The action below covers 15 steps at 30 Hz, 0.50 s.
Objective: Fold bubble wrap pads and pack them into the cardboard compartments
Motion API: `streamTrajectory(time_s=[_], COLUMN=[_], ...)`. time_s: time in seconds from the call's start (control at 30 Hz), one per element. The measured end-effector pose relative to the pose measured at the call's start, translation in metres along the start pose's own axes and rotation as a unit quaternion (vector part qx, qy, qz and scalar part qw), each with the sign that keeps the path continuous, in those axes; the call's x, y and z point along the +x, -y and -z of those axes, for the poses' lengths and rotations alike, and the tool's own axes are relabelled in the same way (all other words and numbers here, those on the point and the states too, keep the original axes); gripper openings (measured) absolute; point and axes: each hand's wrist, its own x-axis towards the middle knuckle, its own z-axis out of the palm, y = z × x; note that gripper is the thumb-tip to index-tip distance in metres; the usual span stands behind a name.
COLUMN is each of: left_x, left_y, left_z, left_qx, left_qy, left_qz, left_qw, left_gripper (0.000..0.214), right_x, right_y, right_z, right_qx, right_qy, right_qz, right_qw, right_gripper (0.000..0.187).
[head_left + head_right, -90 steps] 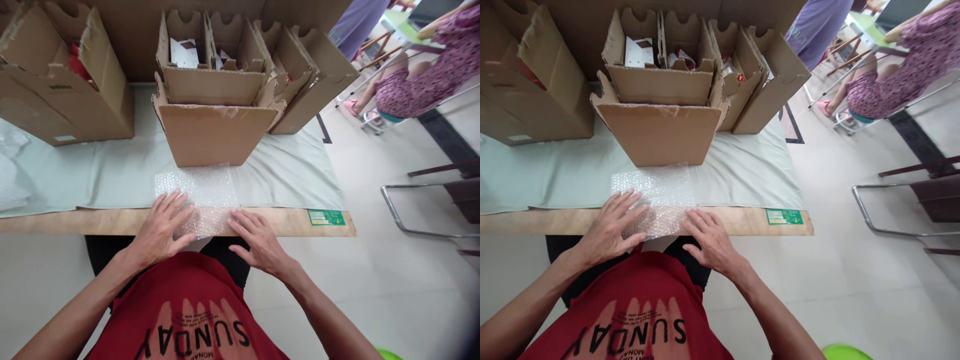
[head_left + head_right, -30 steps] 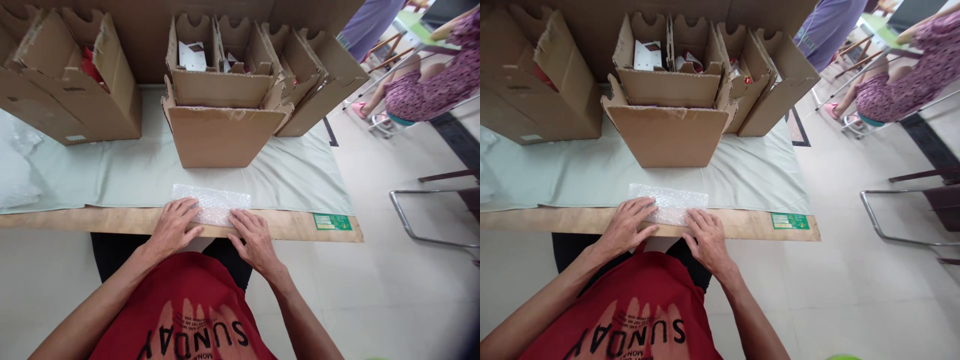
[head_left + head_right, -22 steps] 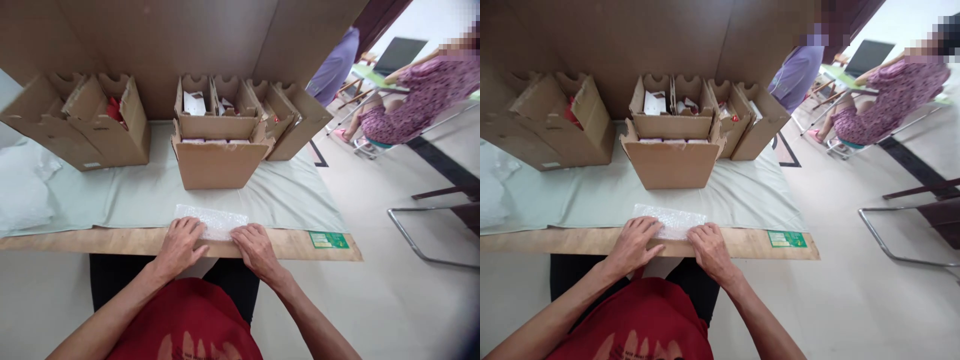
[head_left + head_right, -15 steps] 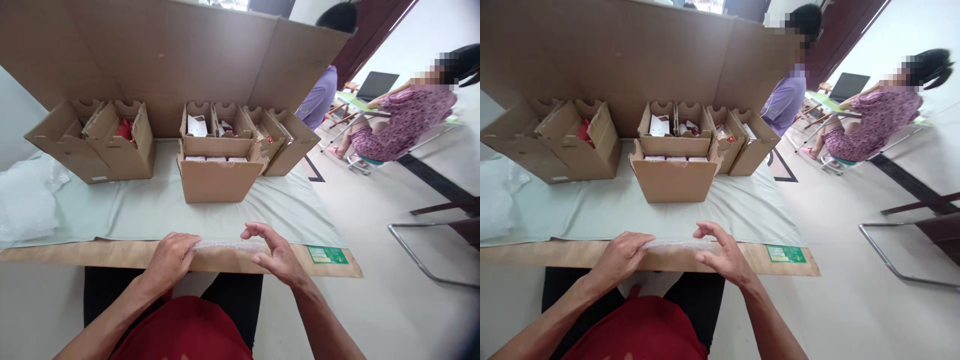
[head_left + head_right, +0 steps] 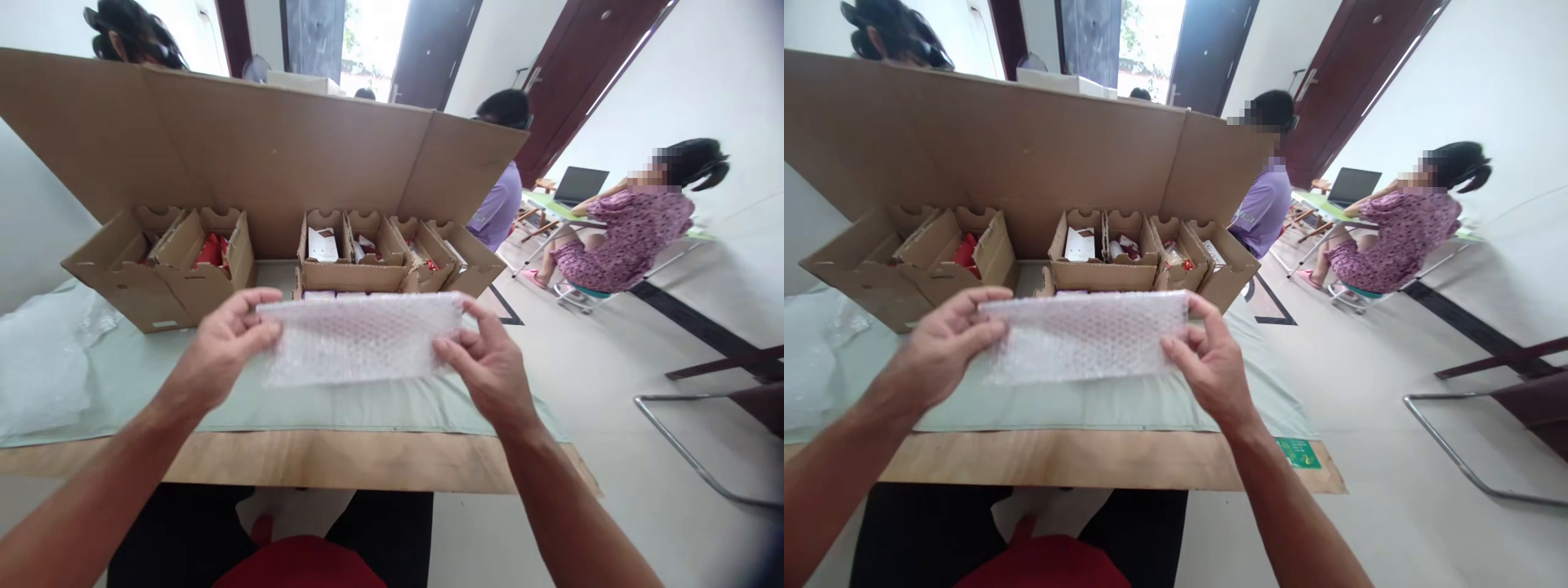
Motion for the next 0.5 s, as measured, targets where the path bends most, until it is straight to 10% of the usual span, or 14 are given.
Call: streamTrajectory(time_s=[0.1,0.3,0.5], left_x=[0.052,0.136,0.151], left_y=[-0.029,-0.025,-0.03], left_z=[-0.008,-0.02,-0.04], left_qx=[0.065,0.239,0.549], left_qy=[-0.06,0.054,0.21], left_qz=[-0.062,-0.058,-0.023], left_qw=[0.994,0.968,0.809], left_gripper=[0.045,0.023,0.02], right_x=[0.05,0.131,0.164], right_y=[0.017,0.013,0.007], right_z=[-0.001,0.005,-0.01], right_qx=[-0.069,-0.236,-0.448], right_qy=[-0.021,0.172,0.274], right_qz=[0.062,-0.022,-0.092], right_qw=[0.995,0.956,0.846], right_gripper=[0.071,0.021,0.021])
